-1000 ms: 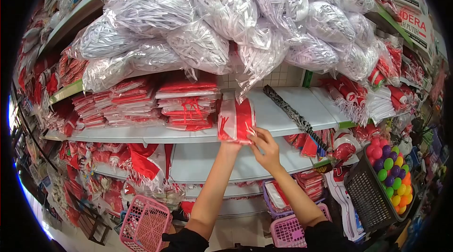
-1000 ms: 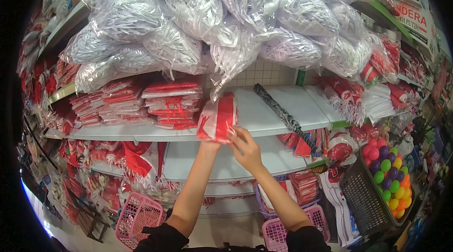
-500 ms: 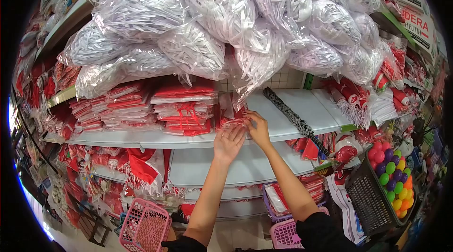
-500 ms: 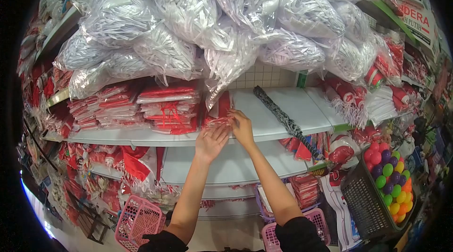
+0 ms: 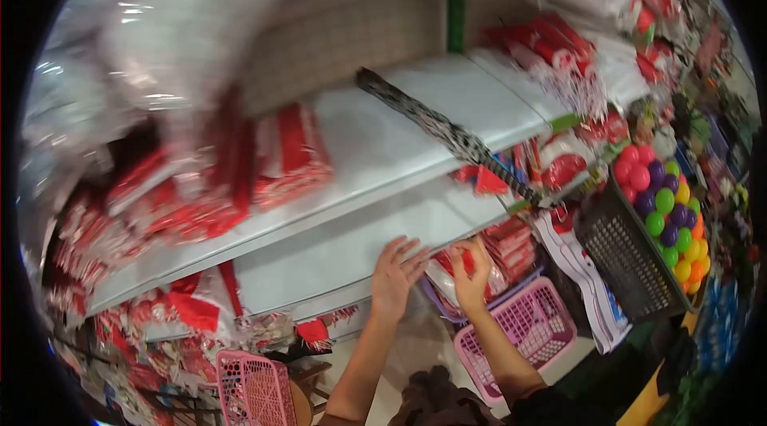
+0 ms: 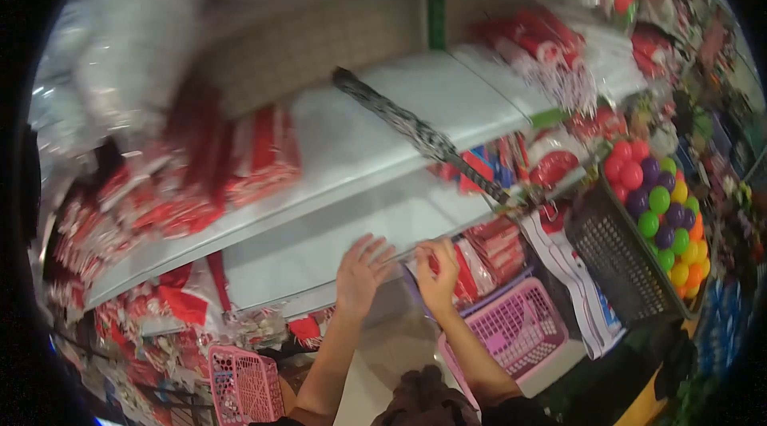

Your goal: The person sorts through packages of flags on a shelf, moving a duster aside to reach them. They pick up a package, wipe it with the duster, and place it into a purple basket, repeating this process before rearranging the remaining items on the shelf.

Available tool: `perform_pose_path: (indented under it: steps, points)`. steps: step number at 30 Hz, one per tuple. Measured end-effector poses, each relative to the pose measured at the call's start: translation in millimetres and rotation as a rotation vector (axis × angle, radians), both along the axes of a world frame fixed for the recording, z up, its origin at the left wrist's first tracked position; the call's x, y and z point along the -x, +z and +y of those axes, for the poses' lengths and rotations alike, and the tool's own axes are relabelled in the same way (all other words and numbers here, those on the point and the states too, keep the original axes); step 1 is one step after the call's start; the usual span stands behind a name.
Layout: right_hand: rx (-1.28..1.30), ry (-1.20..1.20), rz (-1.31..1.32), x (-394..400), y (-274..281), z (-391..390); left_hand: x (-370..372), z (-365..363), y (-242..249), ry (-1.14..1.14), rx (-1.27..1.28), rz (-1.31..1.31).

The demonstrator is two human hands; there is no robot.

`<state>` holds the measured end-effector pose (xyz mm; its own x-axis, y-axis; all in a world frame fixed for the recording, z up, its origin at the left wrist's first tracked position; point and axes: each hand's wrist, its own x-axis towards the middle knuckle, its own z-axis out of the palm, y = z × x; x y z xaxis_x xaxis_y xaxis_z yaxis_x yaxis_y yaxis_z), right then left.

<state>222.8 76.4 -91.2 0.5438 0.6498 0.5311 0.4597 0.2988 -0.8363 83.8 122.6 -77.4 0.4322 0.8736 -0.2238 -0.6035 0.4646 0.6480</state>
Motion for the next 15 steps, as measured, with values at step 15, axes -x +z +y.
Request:
perform_pose_path:
  steps: [15]
  points:
    - [1.139, -0.172, -0.541, -125.7, -303.5, -43.8, -113.9, -51.8, -299.2, -0.477, 0.344, 0.333]
